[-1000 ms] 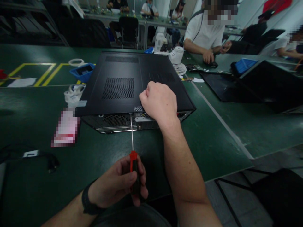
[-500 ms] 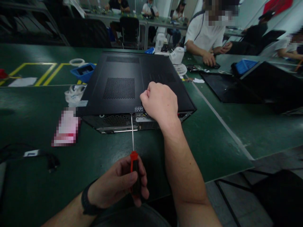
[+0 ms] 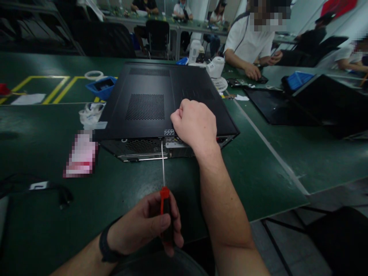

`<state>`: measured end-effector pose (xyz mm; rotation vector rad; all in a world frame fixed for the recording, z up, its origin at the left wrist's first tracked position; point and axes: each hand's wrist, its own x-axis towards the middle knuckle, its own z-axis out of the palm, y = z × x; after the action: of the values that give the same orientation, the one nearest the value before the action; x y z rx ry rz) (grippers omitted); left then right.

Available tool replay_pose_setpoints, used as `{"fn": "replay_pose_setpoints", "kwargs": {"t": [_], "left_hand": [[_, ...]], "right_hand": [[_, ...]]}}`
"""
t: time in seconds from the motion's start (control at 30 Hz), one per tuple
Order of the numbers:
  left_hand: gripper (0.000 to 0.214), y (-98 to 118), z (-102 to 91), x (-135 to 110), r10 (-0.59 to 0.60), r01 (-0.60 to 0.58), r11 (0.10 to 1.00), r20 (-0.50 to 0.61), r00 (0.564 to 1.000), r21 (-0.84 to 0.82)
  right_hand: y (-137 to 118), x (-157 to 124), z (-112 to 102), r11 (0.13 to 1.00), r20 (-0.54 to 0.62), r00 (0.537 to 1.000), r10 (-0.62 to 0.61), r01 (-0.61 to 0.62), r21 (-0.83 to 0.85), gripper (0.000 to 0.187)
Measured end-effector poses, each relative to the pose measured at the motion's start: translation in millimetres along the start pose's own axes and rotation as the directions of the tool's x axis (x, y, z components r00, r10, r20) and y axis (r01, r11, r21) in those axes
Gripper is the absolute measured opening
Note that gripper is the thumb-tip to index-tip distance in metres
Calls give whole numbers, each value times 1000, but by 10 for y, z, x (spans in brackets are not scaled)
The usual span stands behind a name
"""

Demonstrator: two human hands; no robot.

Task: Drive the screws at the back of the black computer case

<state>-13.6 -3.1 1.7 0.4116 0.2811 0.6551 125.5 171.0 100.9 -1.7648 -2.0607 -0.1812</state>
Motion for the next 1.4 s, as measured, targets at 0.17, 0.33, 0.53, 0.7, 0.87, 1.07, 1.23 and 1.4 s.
{"fn": "replay_pose_setpoints", "kwargs": {"t": [0.17, 0.33, 0.53, 0.7, 0.87, 1.07, 1.23, 1.4], "left_hand": [[37, 23, 46, 4, -5, 26, 979, -105, 994, 201], [23, 122, 30, 32, 313, -6, 536, -192, 930, 844], [14, 298, -68, 50, 569, -31, -297, 203, 796, 954], [18, 408, -95, 45, 525, 3, -625, 418, 742, 780], [18, 482, -110, 83, 493, -37, -700, 520, 698, 713], [21, 542, -72, 173, 490, -83, -719, 588, 644, 690], [20, 439, -118, 206, 564, -201, -523, 512, 648, 829], [19, 267, -158, 164, 646, -243, -37, 209, 734, 969]], "right_hand": [[1, 0, 10, 1000, 4, 1000, 2, -2, -1, 24], [24, 18, 48, 1000, -2, 1000, 4, -4, 10, 20], [46, 45, 79, 1000, -25, 1000, -2, 3, 28, 19], [64, 50, 85, 999, -53, 998, -19, 21, 29, 24], [55, 60, 79, 999, -31, 1000, 3, -1, 34, 22], [36, 56, 58, 999, -22, 1000, 10, -9, 40, 19], [34, 50, 51, 999, -9, 1000, 23, -23, 28, 15], [36, 36, 43, 1000, -1, 1000, 9, -9, 2, 17]]}}
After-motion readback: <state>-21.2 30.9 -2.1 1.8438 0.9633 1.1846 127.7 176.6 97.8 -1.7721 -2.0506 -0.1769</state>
